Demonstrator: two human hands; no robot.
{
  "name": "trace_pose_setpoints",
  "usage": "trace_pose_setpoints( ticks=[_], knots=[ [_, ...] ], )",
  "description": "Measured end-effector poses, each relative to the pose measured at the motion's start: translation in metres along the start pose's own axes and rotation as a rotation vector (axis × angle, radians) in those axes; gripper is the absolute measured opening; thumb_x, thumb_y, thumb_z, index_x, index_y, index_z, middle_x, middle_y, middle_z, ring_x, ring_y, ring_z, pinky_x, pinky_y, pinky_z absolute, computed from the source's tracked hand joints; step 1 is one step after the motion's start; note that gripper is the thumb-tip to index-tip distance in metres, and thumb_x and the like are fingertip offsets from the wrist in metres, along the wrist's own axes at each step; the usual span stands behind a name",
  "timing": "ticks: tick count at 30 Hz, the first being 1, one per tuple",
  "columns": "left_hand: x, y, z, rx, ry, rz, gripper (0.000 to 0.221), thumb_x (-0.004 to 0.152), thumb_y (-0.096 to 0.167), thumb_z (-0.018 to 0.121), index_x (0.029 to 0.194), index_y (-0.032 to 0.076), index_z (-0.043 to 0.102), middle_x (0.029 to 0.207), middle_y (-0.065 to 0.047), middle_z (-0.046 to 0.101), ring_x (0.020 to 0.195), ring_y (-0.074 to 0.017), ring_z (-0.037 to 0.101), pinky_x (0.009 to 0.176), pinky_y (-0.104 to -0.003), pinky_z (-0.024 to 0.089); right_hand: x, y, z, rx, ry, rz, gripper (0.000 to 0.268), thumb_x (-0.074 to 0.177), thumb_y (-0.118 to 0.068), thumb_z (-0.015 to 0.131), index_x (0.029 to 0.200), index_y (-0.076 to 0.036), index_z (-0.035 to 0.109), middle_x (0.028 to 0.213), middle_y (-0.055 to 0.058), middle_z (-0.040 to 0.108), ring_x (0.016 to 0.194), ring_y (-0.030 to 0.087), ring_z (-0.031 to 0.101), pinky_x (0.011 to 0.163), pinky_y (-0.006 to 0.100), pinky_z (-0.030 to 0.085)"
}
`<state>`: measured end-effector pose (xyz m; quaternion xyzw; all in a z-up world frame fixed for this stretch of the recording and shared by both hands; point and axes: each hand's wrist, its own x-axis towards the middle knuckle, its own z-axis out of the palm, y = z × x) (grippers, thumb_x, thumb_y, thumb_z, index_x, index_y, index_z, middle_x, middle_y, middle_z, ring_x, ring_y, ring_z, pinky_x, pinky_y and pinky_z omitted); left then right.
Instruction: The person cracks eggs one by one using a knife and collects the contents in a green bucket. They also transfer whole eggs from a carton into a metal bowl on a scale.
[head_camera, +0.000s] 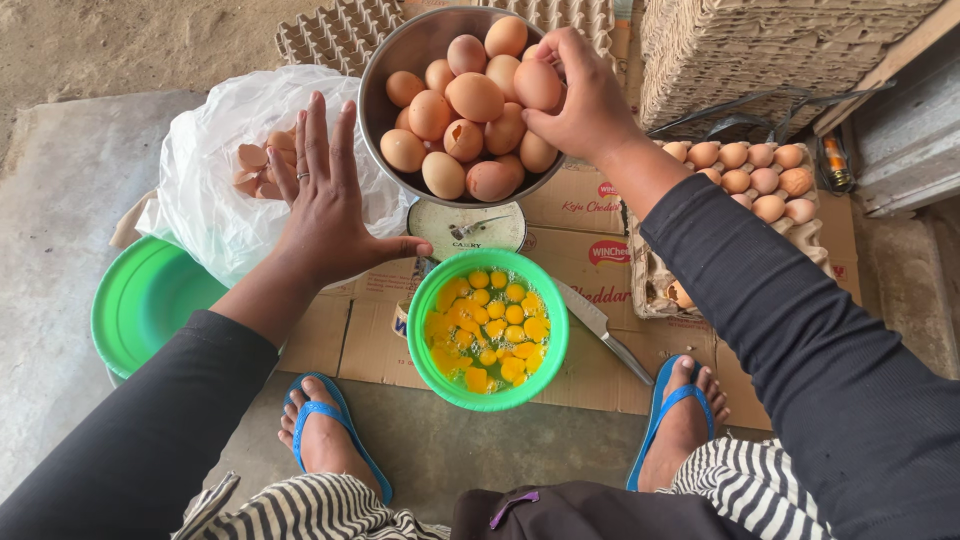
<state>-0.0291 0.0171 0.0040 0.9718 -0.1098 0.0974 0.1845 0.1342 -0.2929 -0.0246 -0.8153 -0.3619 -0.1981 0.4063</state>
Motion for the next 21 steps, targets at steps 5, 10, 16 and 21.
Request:
trace_pose_setpoints(
  ticks=[5, 10, 16, 21],
  knots=[
    [0.003, 0.005, 0.001, -0.018, -0.013, 0.007, 0.157, 0.054, 0.082, 0.086, 0.164, 0.01, 0.0, 0.169, -0.03, -0.006, 0.158, -0.0481, -0.006, 0.118, -0.07, -0.009, -0.003, -0.006, -0.004, 0.018, -0.035, -0.018, 0.055, 0.082, -0.011, 0.091, 0.122, -0.008, 0.053, 0.118, 0.01, 0.065, 0.106, 0.028, 0.07, 0.092, 0.036, 0.059],
    [0.005, 0.008, 0.001, -0.009, -0.019, 0.001, 0.157, 0.054, 0.081, 0.086, 0.164, 0.009, 0.0, 0.168, -0.03, -0.006, 0.159, -0.0463, -0.004, 0.118, -0.07, -0.009, -0.003, -0.006, -0.007, -0.007, -0.043, -0.038, 0.056, 0.082, -0.011, 0.091, 0.123, -0.008, 0.053, 0.12, 0.011, 0.062, 0.111, 0.029, 0.066, 0.095, 0.038, 0.057],
    [0.006, 0.008, 0.002, 0.003, -0.01, 0.001, 0.157, 0.053, 0.082, 0.086, 0.163, 0.011, 0.0, 0.168, -0.03, -0.005, 0.157, -0.0486, -0.005, 0.118, -0.07, -0.008, -0.005, -0.026, -0.018, -0.071, -0.013, -0.12, 0.051, 0.083, -0.011, 0.086, 0.122, -0.008, 0.053, 0.127, 0.012, 0.059, 0.121, 0.031, 0.061, 0.106, 0.045, 0.049],
    [0.006, 0.005, 0.003, 0.002, -0.003, 0.001, 0.157, 0.053, 0.083, 0.085, 0.164, 0.012, -0.001, 0.169, -0.028, -0.005, 0.159, -0.0472, -0.004, 0.119, -0.07, -0.008, -0.017, -0.057, -0.02, -0.158, -0.142, -0.31, 0.043, 0.081, -0.022, 0.088, 0.113, -0.011, 0.062, 0.117, 0.008, 0.063, 0.12, 0.03, 0.057, 0.108, 0.047, 0.045]
  ],
)
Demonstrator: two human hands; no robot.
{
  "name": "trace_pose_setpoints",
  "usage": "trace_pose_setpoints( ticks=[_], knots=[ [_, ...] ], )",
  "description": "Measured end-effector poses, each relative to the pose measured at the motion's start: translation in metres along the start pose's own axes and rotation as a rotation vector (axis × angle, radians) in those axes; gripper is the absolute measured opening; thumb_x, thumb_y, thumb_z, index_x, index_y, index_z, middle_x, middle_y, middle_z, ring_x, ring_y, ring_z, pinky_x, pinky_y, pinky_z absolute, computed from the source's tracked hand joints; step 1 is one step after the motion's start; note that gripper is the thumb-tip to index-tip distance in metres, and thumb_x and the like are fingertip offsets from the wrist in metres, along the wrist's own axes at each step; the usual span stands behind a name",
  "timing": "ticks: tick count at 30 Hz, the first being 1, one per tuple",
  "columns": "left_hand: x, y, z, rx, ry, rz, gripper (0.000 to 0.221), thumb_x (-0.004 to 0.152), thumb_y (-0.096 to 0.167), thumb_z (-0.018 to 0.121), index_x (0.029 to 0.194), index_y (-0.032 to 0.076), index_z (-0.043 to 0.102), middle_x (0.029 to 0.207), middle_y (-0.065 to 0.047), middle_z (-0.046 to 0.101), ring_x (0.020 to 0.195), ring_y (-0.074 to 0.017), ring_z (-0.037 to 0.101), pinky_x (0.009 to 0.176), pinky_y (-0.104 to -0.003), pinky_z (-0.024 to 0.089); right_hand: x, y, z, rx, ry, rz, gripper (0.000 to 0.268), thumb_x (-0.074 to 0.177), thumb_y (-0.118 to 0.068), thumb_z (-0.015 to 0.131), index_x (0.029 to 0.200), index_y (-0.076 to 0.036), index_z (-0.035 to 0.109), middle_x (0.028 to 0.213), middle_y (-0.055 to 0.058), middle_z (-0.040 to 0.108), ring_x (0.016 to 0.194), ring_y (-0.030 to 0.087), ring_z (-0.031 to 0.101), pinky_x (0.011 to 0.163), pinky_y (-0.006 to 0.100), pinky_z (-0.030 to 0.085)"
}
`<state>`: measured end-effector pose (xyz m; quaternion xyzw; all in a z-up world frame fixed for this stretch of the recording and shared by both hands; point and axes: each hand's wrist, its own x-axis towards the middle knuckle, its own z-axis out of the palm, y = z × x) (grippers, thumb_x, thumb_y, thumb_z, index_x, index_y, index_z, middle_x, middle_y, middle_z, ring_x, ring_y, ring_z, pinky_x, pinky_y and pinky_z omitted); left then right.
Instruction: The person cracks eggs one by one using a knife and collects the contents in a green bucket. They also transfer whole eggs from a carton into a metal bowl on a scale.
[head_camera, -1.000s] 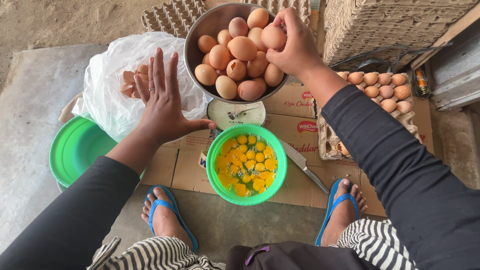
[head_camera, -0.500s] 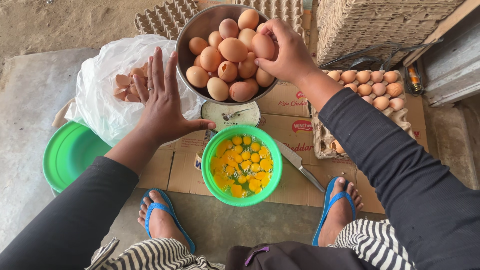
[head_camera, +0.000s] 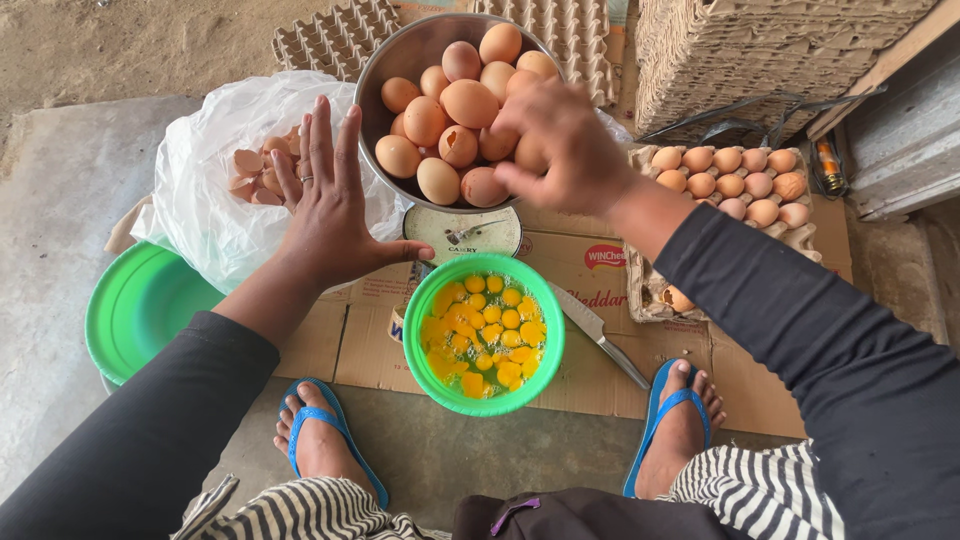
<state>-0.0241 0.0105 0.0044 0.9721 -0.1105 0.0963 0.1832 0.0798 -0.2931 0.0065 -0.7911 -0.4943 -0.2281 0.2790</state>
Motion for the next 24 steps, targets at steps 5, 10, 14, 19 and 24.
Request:
trace_pose_setpoints(
  ticks=[5, 10, 14, 19, 24],
  knots=[
    [0.002, 0.004, 0.004, 0.018, -0.02, -0.012, 0.16, 0.051, 0.084, 0.085, 0.164, 0.012, -0.003, 0.17, -0.027, -0.006, 0.158, -0.0475, -0.006, 0.118, -0.071, -0.008, 0.002, -0.017, 0.015, -0.061, -0.149, -0.036, 0.051, 0.071, -0.033, 0.09, 0.111, -0.01, 0.068, 0.111, 0.008, 0.067, 0.116, 0.028, 0.058, 0.102, 0.045, 0.041],
    [0.001, 0.004, 0.002, 0.017, -0.021, -0.014, 0.162, 0.049, 0.085, 0.084, 0.164, 0.012, -0.004, 0.17, -0.027, -0.008, 0.159, -0.0451, -0.007, 0.117, -0.072, -0.009, 0.003, -0.016, 0.024, -0.044, -0.187, 0.003, 0.051, 0.068, -0.031, 0.091, 0.11, -0.01, 0.07, 0.108, 0.007, 0.068, 0.11, 0.025, 0.059, 0.1, 0.046, 0.042],
    [0.002, 0.003, 0.002, 0.022, -0.023, -0.014, 0.161, 0.05, 0.085, 0.084, 0.164, 0.012, -0.004, 0.17, -0.026, -0.007, 0.159, -0.0446, -0.007, 0.118, -0.072, -0.01, 0.004, -0.015, 0.021, -0.003, -0.152, -0.001, 0.046, 0.07, -0.028, 0.089, 0.108, -0.012, 0.07, 0.108, 0.005, 0.067, 0.11, 0.024, 0.06, 0.101, 0.044, 0.043],
    [0.002, 0.003, 0.003, 0.021, -0.031, -0.023, 0.162, 0.05, 0.085, 0.084, 0.164, 0.012, -0.005, 0.17, -0.026, -0.007, 0.159, -0.0447, -0.007, 0.117, -0.072, -0.009, 0.004, -0.016, 0.008, 0.047, -0.069, -0.002, 0.043, 0.073, -0.027, 0.09, 0.108, -0.013, 0.068, 0.105, 0.006, 0.062, 0.107, 0.026, 0.058, 0.103, 0.044, 0.042],
    [0.002, 0.002, 0.004, 0.022, -0.025, -0.01, 0.161, 0.052, 0.084, 0.085, 0.164, 0.012, -0.005, 0.17, -0.026, -0.008, 0.158, -0.0469, -0.007, 0.118, -0.072, -0.009, 0.006, -0.017, 0.0, 0.052, -0.043, -0.018, 0.045, 0.072, -0.027, 0.09, 0.109, -0.013, 0.068, 0.105, 0.007, 0.061, 0.106, 0.027, 0.058, 0.103, 0.045, 0.041]
  ],
)
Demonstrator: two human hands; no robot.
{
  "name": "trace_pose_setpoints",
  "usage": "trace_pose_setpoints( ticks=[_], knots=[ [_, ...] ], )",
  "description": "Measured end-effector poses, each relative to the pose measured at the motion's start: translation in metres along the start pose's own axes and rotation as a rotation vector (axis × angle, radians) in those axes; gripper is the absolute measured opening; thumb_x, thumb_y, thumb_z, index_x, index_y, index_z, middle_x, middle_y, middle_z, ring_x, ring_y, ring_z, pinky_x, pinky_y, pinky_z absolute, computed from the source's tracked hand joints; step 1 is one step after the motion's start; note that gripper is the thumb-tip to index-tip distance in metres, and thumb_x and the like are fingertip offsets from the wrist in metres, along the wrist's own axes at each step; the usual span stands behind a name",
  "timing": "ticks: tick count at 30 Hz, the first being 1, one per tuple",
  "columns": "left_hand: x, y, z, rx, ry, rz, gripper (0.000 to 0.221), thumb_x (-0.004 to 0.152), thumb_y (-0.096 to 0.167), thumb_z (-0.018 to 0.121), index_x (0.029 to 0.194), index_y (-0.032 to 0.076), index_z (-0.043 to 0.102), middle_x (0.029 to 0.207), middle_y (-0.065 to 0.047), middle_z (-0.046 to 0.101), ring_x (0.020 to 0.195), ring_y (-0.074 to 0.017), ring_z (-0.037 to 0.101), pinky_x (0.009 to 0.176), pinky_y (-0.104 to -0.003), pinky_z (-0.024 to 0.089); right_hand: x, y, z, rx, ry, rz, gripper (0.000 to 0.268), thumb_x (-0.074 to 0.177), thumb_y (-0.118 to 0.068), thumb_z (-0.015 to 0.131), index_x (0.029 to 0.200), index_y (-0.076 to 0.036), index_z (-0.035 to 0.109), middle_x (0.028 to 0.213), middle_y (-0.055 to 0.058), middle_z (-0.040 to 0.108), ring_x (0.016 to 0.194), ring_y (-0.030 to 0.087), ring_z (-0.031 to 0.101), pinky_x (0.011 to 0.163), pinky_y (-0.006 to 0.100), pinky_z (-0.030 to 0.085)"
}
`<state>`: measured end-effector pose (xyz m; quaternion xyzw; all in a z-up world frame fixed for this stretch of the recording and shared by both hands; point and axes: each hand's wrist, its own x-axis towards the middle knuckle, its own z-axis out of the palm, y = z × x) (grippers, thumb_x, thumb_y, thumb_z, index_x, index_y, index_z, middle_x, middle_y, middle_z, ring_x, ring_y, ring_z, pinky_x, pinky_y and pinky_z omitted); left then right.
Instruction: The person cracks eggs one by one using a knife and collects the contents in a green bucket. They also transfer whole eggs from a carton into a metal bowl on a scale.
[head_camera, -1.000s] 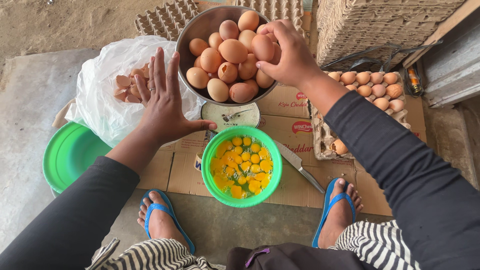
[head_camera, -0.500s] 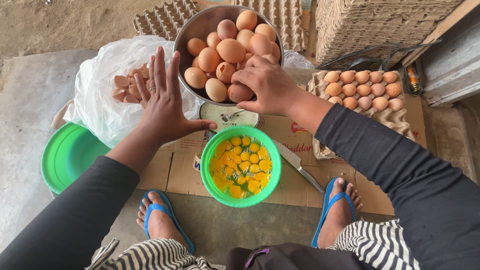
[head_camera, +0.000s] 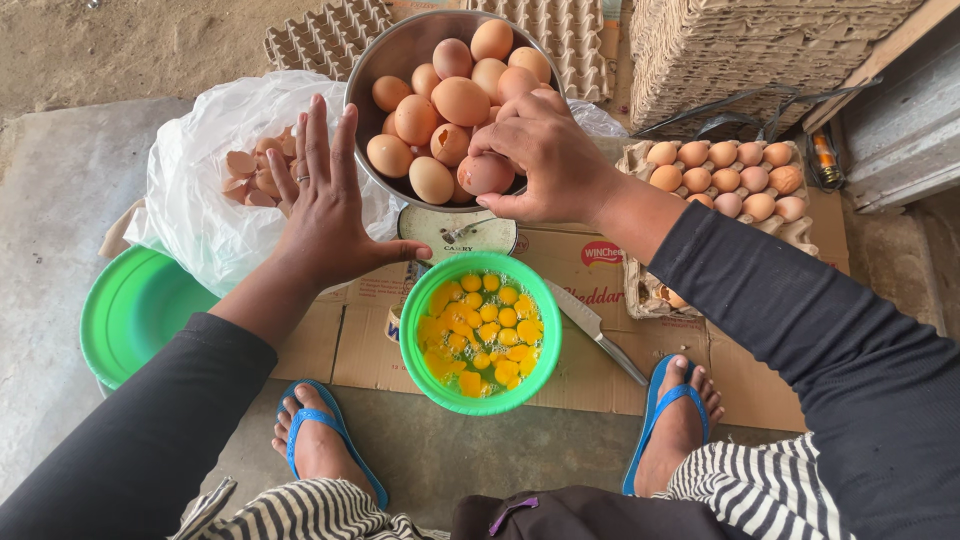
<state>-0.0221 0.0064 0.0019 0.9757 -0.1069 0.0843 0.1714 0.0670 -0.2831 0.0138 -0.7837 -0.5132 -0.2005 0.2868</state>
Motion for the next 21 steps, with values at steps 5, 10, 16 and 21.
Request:
trace_pose_setpoints(
  ticks=[5, 10, 16, 21],
  knots=[
    [0.001, 0.0, 0.002, -0.025, -0.011, -0.001, 0.16, 0.051, 0.084, 0.085, 0.164, 0.013, -0.003, 0.17, -0.026, -0.008, 0.158, -0.0479, -0.006, 0.119, -0.071, -0.007, -0.001, 0.0, -0.004, 0.013, -0.012, 0.005, 0.044, 0.074, -0.026, 0.09, 0.109, -0.013, 0.067, 0.103, 0.004, 0.061, 0.106, 0.024, 0.059, 0.106, 0.045, 0.041],
    [0.002, 0.0, 0.003, -0.031, -0.014, 0.002, 0.16, 0.05, 0.084, 0.085, 0.164, 0.013, -0.003, 0.17, -0.026, -0.008, 0.157, -0.0496, -0.006, 0.118, -0.072, -0.007, -0.003, 0.001, -0.007, 0.012, -0.007, -0.001, 0.045, 0.073, -0.026, 0.09, 0.109, -0.013, 0.066, 0.102, 0.004, 0.061, 0.105, 0.024, 0.059, 0.106, 0.045, 0.041],
    [0.002, 0.001, 0.004, -0.032, -0.009, 0.007, 0.159, 0.051, 0.084, 0.085, 0.164, 0.013, -0.002, 0.17, -0.026, -0.008, 0.158, -0.0498, -0.006, 0.118, -0.072, -0.007, -0.004, 0.003, -0.004, -0.015, -0.022, 0.0, 0.044, 0.074, -0.027, 0.09, 0.109, -0.014, 0.067, 0.103, 0.005, 0.061, 0.105, 0.025, 0.059, 0.104, 0.045, 0.041],
    [0.001, 0.001, 0.003, -0.027, -0.016, -0.005, 0.16, 0.05, 0.084, 0.085, 0.164, 0.013, -0.002, 0.17, -0.026, -0.008, 0.158, -0.0492, -0.006, 0.118, -0.072, -0.007, -0.01, 0.004, 0.008, 0.003, -0.052, 0.009, 0.048, 0.073, -0.028, 0.089, 0.112, -0.012, 0.066, 0.108, 0.009, 0.06, 0.108, 0.028, 0.058, 0.102, 0.045, 0.041]
  ],
)
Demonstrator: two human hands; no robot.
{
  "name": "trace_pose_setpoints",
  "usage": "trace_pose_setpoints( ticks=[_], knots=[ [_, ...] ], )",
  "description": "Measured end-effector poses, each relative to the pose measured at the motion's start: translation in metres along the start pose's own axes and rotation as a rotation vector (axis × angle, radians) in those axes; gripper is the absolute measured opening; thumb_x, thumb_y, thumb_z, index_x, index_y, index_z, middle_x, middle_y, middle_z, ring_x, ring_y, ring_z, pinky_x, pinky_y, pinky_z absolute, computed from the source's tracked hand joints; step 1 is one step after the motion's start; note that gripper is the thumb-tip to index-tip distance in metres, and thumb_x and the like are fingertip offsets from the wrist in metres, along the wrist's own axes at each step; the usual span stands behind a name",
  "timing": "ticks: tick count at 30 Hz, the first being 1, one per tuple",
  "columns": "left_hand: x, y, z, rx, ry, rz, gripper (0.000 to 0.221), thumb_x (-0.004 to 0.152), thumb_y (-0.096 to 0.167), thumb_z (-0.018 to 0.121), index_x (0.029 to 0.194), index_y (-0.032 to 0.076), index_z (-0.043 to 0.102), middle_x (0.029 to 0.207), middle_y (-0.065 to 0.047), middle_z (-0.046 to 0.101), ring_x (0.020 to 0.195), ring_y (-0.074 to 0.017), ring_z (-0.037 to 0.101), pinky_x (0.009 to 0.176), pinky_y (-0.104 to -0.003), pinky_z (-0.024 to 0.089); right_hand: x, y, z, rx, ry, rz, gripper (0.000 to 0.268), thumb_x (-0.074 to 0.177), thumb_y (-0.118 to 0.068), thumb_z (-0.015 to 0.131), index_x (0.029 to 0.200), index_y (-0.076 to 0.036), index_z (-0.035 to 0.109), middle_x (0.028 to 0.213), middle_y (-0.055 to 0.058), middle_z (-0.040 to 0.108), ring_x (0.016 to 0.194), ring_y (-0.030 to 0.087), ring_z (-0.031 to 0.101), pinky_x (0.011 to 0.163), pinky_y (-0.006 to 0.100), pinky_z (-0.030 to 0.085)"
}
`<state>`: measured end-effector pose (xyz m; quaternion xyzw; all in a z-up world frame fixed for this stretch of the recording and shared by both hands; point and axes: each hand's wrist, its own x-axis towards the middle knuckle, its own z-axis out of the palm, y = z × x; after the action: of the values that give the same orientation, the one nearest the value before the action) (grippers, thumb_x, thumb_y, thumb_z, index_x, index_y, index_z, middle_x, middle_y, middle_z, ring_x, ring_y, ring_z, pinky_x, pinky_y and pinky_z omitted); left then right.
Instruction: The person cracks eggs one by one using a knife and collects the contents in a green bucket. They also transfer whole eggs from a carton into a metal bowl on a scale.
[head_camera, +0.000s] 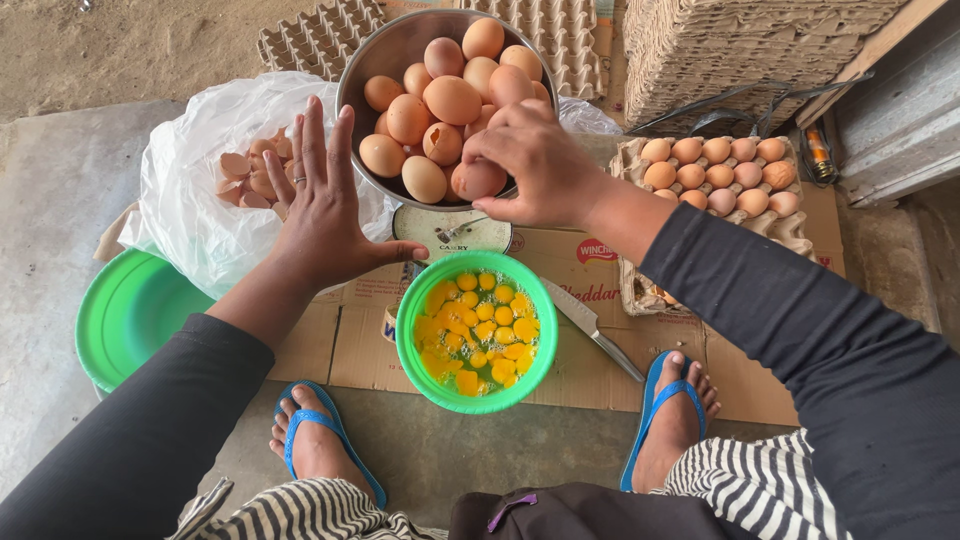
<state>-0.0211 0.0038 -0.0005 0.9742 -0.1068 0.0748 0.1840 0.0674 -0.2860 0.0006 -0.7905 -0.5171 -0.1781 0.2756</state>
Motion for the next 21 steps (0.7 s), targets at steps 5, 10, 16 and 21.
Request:
trace_pose_setpoints(
  ticks=[5, 10, 16, 21],
  knots=[
    [0.0, -0.001, -0.001, 0.005, 0.009, 0.008, 0.159, 0.051, 0.083, 0.086, 0.164, 0.012, -0.002, 0.169, -0.026, -0.008, 0.158, -0.0492, -0.005, 0.118, -0.071, -0.007, -0.003, 0.001, 0.016, 0.028, -0.053, 0.023, 0.047, 0.075, -0.027, 0.088, 0.114, -0.012, 0.065, 0.107, 0.008, 0.061, 0.109, 0.028, 0.058, 0.105, 0.047, 0.041],
    [-0.001, -0.001, -0.001, 0.006, 0.018, 0.016, 0.159, 0.052, 0.083, 0.086, 0.164, 0.012, -0.002, 0.169, -0.027, -0.007, 0.158, -0.0495, -0.006, 0.118, -0.072, -0.007, -0.003, 0.003, 0.017, 0.008, -0.044, 0.021, 0.051, 0.072, -0.026, 0.089, 0.115, -0.011, 0.065, 0.108, 0.01, 0.06, 0.11, 0.03, 0.058, 0.106, 0.048, 0.04],
    [-0.001, -0.001, -0.001, 0.006, 0.009, -0.001, 0.159, 0.051, 0.083, 0.085, 0.164, 0.013, -0.002, 0.17, -0.027, -0.007, 0.158, -0.0493, -0.006, 0.119, -0.071, -0.006, -0.003, 0.002, 0.015, -0.008, -0.061, 0.036, 0.052, 0.072, -0.027, 0.089, 0.115, -0.011, 0.066, 0.109, 0.011, 0.061, 0.11, 0.03, 0.058, 0.105, 0.047, 0.041],
    [-0.001, -0.001, 0.0, 0.016, 0.016, 0.016, 0.159, 0.052, 0.085, 0.084, 0.164, 0.012, -0.002, 0.17, -0.027, -0.007, 0.158, -0.0497, -0.006, 0.118, -0.072, -0.006, -0.002, 0.001, 0.015, -0.023, -0.076, 0.035, 0.051, 0.074, -0.027, 0.089, 0.117, -0.012, 0.067, 0.109, 0.011, 0.062, 0.11, 0.029, 0.058, 0.103, 0.047, 0.041]
  ],
)
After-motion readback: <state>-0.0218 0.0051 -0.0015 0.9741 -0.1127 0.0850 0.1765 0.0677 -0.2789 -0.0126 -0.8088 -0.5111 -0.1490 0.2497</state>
